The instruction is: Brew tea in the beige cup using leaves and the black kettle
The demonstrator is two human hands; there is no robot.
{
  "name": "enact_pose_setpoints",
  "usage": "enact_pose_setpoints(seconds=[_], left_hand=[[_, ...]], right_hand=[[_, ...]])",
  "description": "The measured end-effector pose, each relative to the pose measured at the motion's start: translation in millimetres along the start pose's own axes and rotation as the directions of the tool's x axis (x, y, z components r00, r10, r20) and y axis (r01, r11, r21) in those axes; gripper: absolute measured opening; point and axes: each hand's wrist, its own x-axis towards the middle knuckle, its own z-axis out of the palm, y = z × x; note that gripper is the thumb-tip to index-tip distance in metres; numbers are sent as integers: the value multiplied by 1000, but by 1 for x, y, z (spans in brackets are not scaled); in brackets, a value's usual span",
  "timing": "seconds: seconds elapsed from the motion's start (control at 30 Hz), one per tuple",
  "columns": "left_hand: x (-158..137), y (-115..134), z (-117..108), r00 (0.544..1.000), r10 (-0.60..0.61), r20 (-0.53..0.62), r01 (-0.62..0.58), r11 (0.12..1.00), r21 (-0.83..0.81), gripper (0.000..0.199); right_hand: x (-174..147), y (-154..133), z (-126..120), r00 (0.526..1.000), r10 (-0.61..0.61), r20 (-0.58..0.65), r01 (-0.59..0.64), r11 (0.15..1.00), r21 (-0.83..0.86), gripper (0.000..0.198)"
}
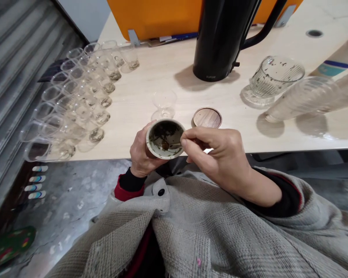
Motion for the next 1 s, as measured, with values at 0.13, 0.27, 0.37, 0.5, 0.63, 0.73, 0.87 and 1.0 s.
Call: enact_pose_setpoints(seconds=[0.13, 0.27, 0.37, 0.5, 0.63, 0.73, 0.87, 1.0], left_hand=[[0, 1, 0, 1000, -11, 9, 11, 1000, 11, 101], [0, 1, 0, 1000, -15, 7, 15, 1000, 0, 101], [1, 2, 0, 1000, -3, -9, 3, 1000, -2, 98], [2, 3, -1, 1000, -8, -3, 8, 999, 46, 100], [2, 2, -1, 1000, -7, -8, 8, 998, 54, 99], [1, 1, 0, 1000, -1, -8, 2, 999, 44, 98], [1, 0, 0, 1000, 12, -9, -12, 998, 59, 98], [1, -1, 0, 1000, 27, -15, -26, 999, 47, 99]], right_hand=[[4, 8, 5, 995, 93, -27, -86, 978, 191, 14], [4, 10, 8, 981, 188, -42, -167, 941, 294, 18], [1, 13, 9, 963, 262, -60, -216, 887, 408, 17], [-3, 26, 8, 940, 327, -99, -224, 810, 542, 14], [-6, 44, 3, 959, 265, -101, -177, 838, 516, 12], [-7, 51, -3, 978, 184, -99, -122, 888, 444, 14], [-5, 45, -8, 967, 207, -150, -123, 891, 436, 14], [-4, 24, -11, 957, 187, -224, -98, 929, 358, 13]])
